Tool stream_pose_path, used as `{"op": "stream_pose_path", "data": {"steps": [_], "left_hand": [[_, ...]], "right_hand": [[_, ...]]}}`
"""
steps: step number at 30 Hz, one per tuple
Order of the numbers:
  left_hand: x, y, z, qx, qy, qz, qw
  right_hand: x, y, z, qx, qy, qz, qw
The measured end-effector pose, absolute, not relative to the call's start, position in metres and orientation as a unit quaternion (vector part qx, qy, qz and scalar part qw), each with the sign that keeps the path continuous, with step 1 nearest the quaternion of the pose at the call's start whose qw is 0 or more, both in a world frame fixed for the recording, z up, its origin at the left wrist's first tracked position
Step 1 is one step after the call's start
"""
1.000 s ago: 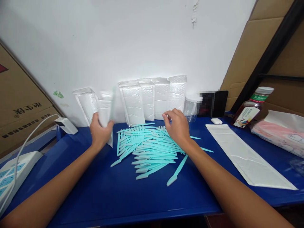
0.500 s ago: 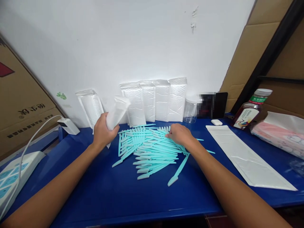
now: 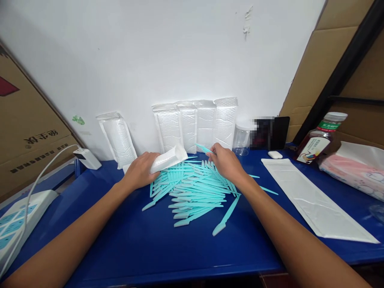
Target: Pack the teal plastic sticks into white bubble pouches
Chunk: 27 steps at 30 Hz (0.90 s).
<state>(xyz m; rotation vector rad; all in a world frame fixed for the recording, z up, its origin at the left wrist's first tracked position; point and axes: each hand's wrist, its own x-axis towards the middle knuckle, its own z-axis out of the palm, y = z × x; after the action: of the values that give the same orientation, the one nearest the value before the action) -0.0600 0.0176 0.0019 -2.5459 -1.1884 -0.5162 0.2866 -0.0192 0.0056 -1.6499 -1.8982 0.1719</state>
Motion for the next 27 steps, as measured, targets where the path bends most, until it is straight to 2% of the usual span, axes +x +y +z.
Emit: {"op": "stream_pose_path", "data": {"steps": [3, 15, 22, 27], "left_hand": [[-0.059, 0.016, 0.001, -0.89, -0.395, -0.18, 0.136], [-0.045, 0.005, -0.001, -0.924, -0.324, -0.167, 0.119], [-0.035, -0.005, -0.004, -0.922, -0.311, -0.21, 0.098], [-0.046, 0.002, -0.004, -0.864, -0.39, -0.3, 0.106]], "right_hand": [[0.275, -0.026, 0.009, -0.553, -0.763, 0.093, 0.323], [0.253, -0.04, 0.006, -0.442, -0.833, 0.035, 0.33], [0.235, -0.051, 0.004, -0.327, -0.835, 0.002, 0.444], [0.238, -0.062, 0.022, -0.397, -0.722, -0.093, 0.559]]}}
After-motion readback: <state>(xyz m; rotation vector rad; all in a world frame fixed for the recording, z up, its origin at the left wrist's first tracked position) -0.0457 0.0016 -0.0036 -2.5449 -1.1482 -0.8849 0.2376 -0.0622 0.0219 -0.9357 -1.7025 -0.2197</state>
